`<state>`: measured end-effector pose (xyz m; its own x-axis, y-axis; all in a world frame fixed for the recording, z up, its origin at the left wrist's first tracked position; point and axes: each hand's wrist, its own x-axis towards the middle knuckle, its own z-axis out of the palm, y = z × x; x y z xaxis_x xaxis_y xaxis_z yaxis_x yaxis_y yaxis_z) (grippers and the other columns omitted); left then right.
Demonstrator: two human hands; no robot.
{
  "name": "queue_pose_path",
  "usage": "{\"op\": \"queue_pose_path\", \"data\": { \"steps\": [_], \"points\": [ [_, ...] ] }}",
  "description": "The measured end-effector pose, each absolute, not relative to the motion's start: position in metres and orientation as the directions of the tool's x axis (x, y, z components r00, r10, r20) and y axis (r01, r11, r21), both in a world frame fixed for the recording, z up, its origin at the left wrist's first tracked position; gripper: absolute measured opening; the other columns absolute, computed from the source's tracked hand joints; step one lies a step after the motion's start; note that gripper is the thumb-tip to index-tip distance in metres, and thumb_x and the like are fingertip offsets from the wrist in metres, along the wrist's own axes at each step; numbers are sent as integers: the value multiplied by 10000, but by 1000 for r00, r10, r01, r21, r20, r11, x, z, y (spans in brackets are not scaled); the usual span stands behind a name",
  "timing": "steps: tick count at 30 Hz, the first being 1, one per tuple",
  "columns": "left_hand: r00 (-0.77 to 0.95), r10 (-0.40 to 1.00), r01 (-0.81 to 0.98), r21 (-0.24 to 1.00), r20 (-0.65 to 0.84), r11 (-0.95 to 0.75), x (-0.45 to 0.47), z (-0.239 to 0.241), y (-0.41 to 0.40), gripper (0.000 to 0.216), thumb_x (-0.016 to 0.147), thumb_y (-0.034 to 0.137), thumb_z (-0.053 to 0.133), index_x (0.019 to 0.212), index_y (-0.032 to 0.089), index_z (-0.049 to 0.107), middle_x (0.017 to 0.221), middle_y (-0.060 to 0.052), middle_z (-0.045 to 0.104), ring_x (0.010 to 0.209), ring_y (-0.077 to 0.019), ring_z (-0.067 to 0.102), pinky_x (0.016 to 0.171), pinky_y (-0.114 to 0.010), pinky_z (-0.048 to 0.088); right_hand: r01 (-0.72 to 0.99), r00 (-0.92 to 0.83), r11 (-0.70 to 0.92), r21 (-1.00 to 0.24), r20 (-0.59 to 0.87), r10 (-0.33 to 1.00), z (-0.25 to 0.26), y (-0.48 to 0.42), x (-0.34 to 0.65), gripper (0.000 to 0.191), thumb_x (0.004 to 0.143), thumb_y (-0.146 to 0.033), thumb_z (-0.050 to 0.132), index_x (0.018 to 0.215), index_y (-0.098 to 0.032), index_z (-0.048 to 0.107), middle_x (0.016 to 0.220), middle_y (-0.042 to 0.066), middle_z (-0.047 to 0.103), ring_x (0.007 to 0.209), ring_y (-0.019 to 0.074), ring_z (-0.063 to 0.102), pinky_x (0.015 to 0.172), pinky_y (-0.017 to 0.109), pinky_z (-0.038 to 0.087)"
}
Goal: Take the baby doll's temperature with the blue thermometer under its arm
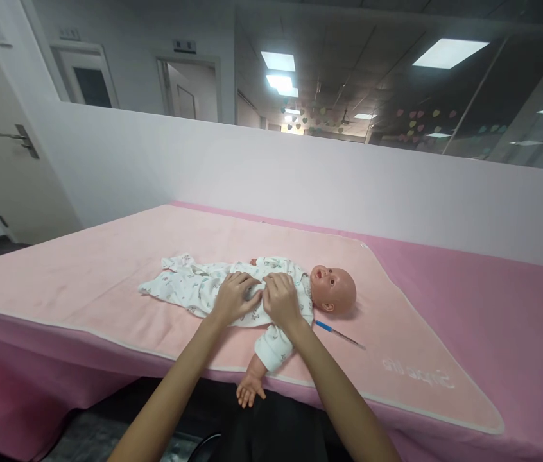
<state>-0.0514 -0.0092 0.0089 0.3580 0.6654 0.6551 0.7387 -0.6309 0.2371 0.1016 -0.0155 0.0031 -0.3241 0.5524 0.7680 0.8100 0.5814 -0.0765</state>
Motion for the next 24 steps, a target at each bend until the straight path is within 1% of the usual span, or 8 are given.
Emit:
{"op": "queue_pose_path", "data": {
  "steps": [2, 4, 7, 11, 14, 19, 24],
  "points": [
    [349, 668, 751, 230, 657, -619, -51, 9, -12, 174, 753, 258, 469, 868, 191, 580, 819, -40, 577, 802, -198, 493, 754, -345, 357, 787, -358, 612, -77, 750, 555, 5, -18, 90, 194, 796, -123, 405, 913, -167, 553, 817, 69, 550, 834, 201, 462, 802, 346, 350],
    [343, 671, 760, 226, 658, -610, -50, 10, -13, 149, 740, 231, 463, 845, 187, 560, 812, -37, 574, 798, -198, 489, 750, -342, 354, 795, -329, 595, -116, 742, 584, 6, -19, 85, 155, 802, -157, 422, 877, -172, 557, 777, 55, 543, 803, 193, 459, 785, 335, 354],
    [335, 670, 768, 220, 662, -601, -49, 10, -14, 115, 747, 240, 457, 813, 189, 538, 805, -37, 571, 797, -199, 489, 750, -343, 349, 807, -253, 558, -192, 741, 621, 6, -17, 86, 110, 799, -197, 452, 824, -180, 557, 773, 48, 539, 791, 188, 459, 758, 326, 356],
    [317, 667, 776, 220, 674, -591, -49, 7, -14, 109, 777, 258, 440, 788, 190, 524, 792, -43, 572, 784, -201, 495, 744, -346, 352, 778, -230, 577, -249, 741, 631, 3, -17, 90, 78, 798, -192, 455, 773, -183, 528, 771, 40, 541, 789, 180, 466, 757, 316, 358],
    [305, 646, 753, 239, 699, -613, -50, 1, -13, 135, 808, 267, 425, 824, 190, 535, 818, -47, 589, 787, -193, 508, 765, -349, 360, 751, -221, 599, -279, 748, 626, 1, -18, 91, 85, 815, -186, 431, 782, -186, 509, 759, 34, 544, 777, 176, 474, 759, 317, 362],
    [235, 610, 725, 282, 757, -629, -48, -5, -12, 171, 847, 276, 414, 866, 191, 561, 844, -50, 611, 826, -180, 526, 792, -338, 374, 730, -185, 607, -315, 763, 619, -1, -18, 91, 137, 865, -199, 377, 819, -188, 506, 776, 41, 562, 779, 175, 493, 755, 317, 373],
    [275, 616, 719, 268, 738, -642, -48, -6, -10, 223, 872, 284, 378, 887, 201, 584, 851, -46, 624, 809, -172, 536, 777, -332, 375, 724, -177, 612, -317, 773, 609, 0, -18, 92, 161, 880, -222, 372, 842, -194, 526, 778, 45, 576, 786, 180, 505, 760, 322, 378]
  ]
}}
